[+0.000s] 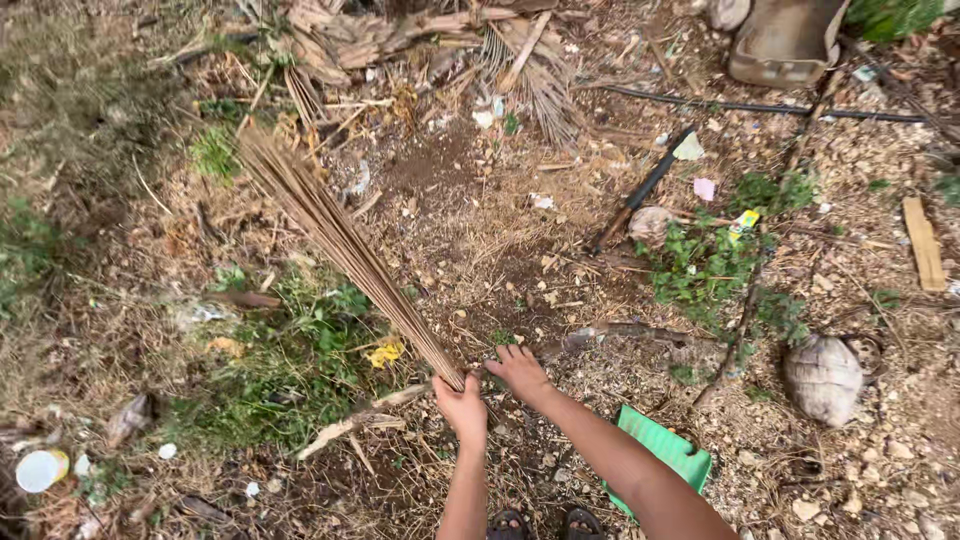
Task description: The person sweeps organic debris, leaves, and dirt into a green plastic dustpan using a stick broom in an outdoor area.
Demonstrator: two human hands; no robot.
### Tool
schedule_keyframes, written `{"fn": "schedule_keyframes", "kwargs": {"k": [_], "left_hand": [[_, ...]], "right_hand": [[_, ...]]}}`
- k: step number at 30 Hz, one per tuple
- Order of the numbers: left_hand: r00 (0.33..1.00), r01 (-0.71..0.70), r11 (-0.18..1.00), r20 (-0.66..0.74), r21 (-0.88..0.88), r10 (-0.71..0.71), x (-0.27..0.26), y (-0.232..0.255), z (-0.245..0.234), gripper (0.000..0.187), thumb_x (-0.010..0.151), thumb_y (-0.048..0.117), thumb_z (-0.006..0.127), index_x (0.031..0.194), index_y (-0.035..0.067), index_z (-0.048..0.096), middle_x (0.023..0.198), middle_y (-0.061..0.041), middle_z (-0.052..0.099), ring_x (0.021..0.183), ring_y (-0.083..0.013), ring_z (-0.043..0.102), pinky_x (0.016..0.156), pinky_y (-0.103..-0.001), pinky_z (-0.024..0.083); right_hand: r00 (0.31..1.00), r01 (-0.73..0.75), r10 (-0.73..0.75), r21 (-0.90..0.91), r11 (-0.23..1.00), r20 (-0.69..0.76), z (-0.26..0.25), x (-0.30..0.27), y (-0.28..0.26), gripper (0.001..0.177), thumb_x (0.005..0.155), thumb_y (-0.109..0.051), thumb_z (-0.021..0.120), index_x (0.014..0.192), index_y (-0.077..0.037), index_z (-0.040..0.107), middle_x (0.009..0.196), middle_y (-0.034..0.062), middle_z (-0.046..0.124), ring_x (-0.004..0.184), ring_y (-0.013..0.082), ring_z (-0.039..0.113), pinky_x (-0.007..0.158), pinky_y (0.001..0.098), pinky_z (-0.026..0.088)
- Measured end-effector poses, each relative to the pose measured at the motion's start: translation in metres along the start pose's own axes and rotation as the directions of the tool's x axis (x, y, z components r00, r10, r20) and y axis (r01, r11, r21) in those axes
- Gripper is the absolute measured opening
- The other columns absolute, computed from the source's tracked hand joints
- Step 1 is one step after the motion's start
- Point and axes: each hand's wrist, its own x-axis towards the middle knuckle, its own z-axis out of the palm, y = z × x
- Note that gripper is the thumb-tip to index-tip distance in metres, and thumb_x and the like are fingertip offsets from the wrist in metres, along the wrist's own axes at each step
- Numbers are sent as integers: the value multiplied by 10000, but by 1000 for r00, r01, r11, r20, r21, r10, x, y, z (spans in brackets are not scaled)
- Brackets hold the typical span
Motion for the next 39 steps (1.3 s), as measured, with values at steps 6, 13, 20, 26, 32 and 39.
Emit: {"fn": "schedule_keyframes", "kwargs": {"k": [6,13,20,26,32,39], "left_hand": [[987,-150,989,-59,-19,148,9,121,-41,275,893,-35,635,1155,6,562,940,-113,690,702,-151,635,631,-300,530],[972,-233,961,-27,-149,232,8,217,-58,331,910,-30,625,1225,-63,527,954,-120,697,747,-145,655,630,-269,503],[990,-134,911,-6,-390,143,41,327,-32,699,938,-54,564,1538,24,214,959,-142,687,731,-156,663,633,-273,551],[951,-258,800,6,-542,310,108,392,27,536,978,-56,552,1470,-80,340,975,-143,668,756,-154,668,652,-274,581],[996,-83,822,-17,-563,88,150,425,68,533,964,-58,559,1421,-17,287,931,-161,664,726,-157,654,635,-261,568],[996,-86,794,-36,-601,81,227,414,98,389,948,-94,531,1286,-38,345,883,-166,645,694,-198,651,608,-313,568]], "right_hand": [[999,42,-42,24,999,7,-163,17,-53,606,785,-38,699,1342,-178,505,1328,161,493,1269,336,497,1052,463,433],[981,28,-3,124,992,-193,-278,13,-37,455,938,-34,480,1342,-233,540,1235,178,523,1254,362,517,1037,499,432],[979,21,10,150,989,-204,-383,55,-9,387,976,-40,452,1268,-253,591,1258,175,537,1216,335,542,1062,462,425],[868,77,-106,-79,994,-485,-476,111,64,366,888,-88,538,1182,-288,625,1227,155,548,1214,352,515,1013,482,406],[924,21,-112,-244,969,-366,-525,143,151,284,978,-134,531,1160,-324,637,1196,133,567,1195,290,532,995,410,431],[929,37,-166,-363,931,-331,-554,167,217,210,965,-140,566,1093,-295,625,1176,126,571,1203,291,532,965,412,445]]}}
